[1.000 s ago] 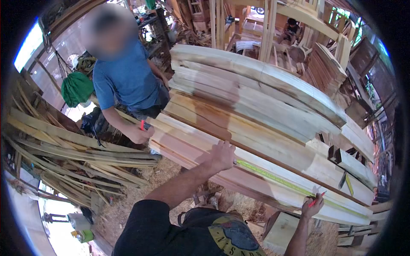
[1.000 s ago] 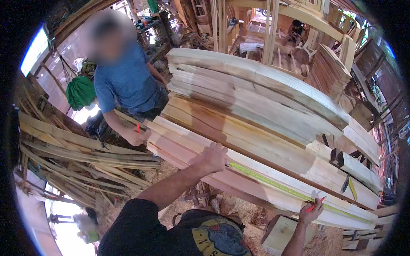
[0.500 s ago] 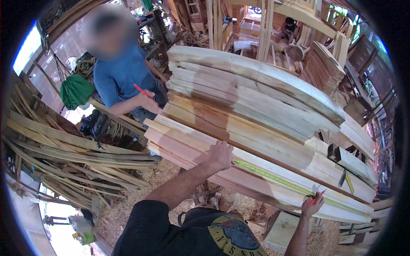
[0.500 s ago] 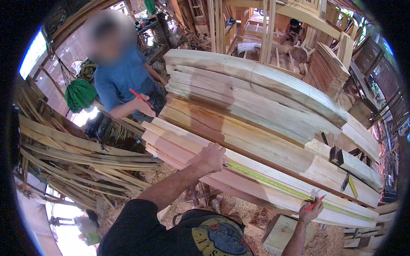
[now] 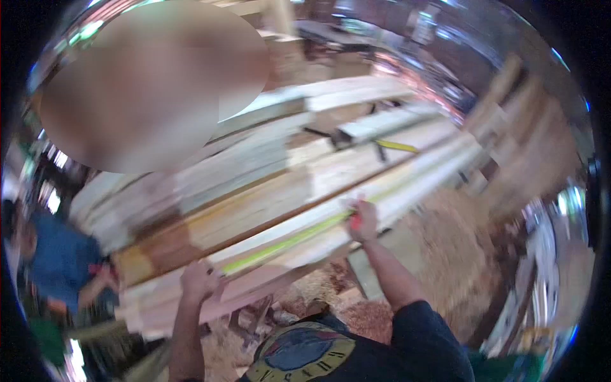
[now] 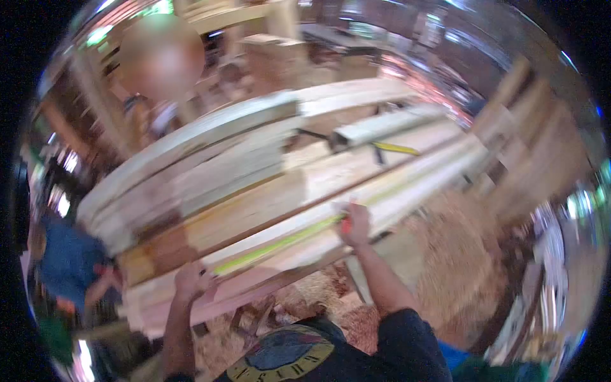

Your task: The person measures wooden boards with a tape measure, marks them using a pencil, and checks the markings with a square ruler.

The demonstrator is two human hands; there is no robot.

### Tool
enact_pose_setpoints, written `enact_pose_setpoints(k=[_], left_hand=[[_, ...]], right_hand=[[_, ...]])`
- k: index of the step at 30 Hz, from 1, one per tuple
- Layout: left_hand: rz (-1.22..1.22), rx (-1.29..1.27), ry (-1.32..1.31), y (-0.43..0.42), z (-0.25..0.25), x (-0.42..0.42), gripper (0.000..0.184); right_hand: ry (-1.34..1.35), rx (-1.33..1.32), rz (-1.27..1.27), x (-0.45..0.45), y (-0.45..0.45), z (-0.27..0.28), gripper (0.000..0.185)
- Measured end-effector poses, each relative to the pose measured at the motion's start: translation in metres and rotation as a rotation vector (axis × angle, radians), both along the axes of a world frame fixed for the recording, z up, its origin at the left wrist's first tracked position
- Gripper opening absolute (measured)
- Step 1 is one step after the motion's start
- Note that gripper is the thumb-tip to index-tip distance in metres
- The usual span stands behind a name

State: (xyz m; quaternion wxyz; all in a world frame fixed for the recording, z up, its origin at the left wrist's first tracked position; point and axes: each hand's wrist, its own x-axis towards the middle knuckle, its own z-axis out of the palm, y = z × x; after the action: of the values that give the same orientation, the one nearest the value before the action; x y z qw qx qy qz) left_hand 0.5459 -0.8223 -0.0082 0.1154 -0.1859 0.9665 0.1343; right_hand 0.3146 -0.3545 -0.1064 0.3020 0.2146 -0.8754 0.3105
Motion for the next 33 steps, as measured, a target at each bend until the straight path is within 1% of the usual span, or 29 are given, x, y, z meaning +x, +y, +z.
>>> enact_pose_setpoints(k=[1,2,3,5,7,8,9,12,18,20,21,22,23,25,26,28,30,31,32,33], left_hand=[[-0.03,0.005,0.019,0.006,0.0,-0.006,0.044],[-0.036,0.007,0.036,0.014,0.0,-0.012,0.043],[-0.067,0.049,0.017,0.024,0.001,-0.019,0.042],[-0.101,0.128,-0.027,0.041,0.006,-0.036,0.041],[-0.156,0.08,-0.06,0.063,0.021,-0.044,0.038],[-0.192,0.061,-0.057,0.074,0.022,-0.05,0.038],[-0.224,0.044,-0.052,0.083,0.023,-0.056,0.037],[-0.303,0.006,0.039,0.112,0.008,-0.079,0.036],[-0.384,-0.025,-0.091,0.169,-0.004,-0.133,0.035],[-0.418,-0.109,-0.16,0.187,0.008,-0.136,0.036],[-0.437,-0.15,-0.165,0.199,0.017,-0.147,0.036],[-0.383,-0.061,-0.144,0.197,0.008,-0.15,0.036],[-0.373,-0.058,-0.13,0.194,0.001,-0.153,0.036],[-0.355,-0.05,-0.125,0.2,0.0,-0.151,0.037],[-0.326,-0.043,-0.116,0.195,-0.014,-0.152,0.038],[-0.304,0.059,-0.083,0.207,-0.001,-0.14,0.038],[-0.285,0.133,-0.066,0.214,-0.001,-0.129,0.038],[-0.277,0.154,-0.066,0.216,-0.006,-0.124,0.037],[-0.262,0.175,-0.065,0.218,-0.01,-0.121,0.037],[-0.308,0.212,-0.089,0.227,-0.009,-0.12,0.035]], right_hand=[[0.019,0.048,-0.07,0.0,0.0,-0.002,0.041],[0.002,0.037,-0.093,0.003,0.002,0.003,0.041],[-0.012,0.021,-0.101,0.005,0.0,0.009,0.041],[0.043,-0.012,-0.1,0.002,0.003,0.006,0.039],[0.027,-0.033,-0.08,0.014,-0.002,0.019,0.038],[0.017,-0.003,-0.083,0.01,0.001,0.01,0.039],[0.009,-0.007,-0.08,0.013,0.001,0.014,0.041],[-0.014,-0.016,-0.07,0.016,0.004,0.015,0.043],[-0.031,-0.082,-0.015,0.015,0.012,0.022,0.044],[-0.094,-0.207,0.031,0.027,0.012,0.019,0.041],[-0.096,-0.263,0.053,0.018,0.02,0.027,0.04],[-0.078,-0.338,0.017,0.018,0.026,0.028,0.038],[-0.098,-0.419,-0.009,0.019,0.036,0.028,0.035],[-0.159,-0.583,-0.063,0.034,0.065,0.028,0.03],[-0.228,-0.717,-0.055,0.042,0.081,0.027,0.027],[-0.365,-0.976,-0.029,0.056,0.115,0.024,0.024],[-0.399,-0.812,-0.096,0.067,0.157,0.013,0.022],[-0.417,-0.728,-0.126,0.071,0.174,0.017,0.022],[-0.49,-0.919,-0.158,0.079,0.186,0.021,0.022],[-0.571,-1.103,-0.176,0.086,0.192,0.036,0.023]])
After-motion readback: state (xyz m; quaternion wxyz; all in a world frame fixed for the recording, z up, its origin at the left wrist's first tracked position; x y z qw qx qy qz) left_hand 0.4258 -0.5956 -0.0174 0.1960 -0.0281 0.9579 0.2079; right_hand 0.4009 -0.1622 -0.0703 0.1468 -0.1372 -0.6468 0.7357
